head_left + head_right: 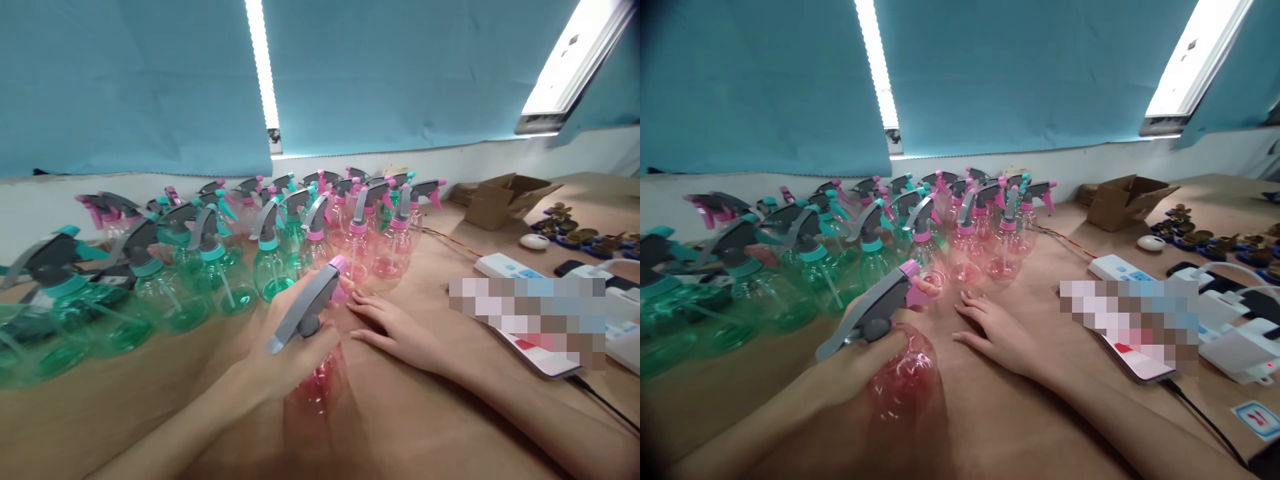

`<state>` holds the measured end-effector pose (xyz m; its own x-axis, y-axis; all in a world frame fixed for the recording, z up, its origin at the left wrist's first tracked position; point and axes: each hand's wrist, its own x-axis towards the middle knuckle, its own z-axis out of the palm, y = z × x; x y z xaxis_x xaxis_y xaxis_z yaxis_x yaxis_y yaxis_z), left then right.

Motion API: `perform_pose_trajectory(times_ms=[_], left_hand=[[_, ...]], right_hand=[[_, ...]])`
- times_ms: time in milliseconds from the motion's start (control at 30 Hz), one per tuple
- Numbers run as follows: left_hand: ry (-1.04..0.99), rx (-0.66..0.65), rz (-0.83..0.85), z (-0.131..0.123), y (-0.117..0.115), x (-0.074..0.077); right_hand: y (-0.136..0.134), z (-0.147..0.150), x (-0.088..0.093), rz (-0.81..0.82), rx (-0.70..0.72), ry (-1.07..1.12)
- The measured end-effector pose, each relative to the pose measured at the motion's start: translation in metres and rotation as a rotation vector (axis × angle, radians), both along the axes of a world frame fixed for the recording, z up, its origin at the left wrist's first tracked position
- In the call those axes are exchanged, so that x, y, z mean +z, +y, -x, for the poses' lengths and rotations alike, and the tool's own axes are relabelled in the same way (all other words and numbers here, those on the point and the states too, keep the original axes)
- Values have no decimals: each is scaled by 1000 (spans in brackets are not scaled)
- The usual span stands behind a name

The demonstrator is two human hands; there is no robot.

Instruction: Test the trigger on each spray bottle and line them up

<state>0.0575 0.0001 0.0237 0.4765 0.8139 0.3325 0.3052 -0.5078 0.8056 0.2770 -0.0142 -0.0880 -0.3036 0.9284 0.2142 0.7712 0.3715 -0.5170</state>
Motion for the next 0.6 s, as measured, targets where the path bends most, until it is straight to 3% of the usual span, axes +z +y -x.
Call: perform_pose_trajectory(times_ms=[100, 367, 600], left_hand=[[-20, -50, 3, -1, -1, -1], [-28, -37, -54, -3, 0, -6], [-43, -24, 1, -5, 0, -9]], right_hand=[[0, 0, -1, -13, -7, 14], [0, -1, -1, -19, -2, 29], [-1, -1, 0, -18, 4, 49]])
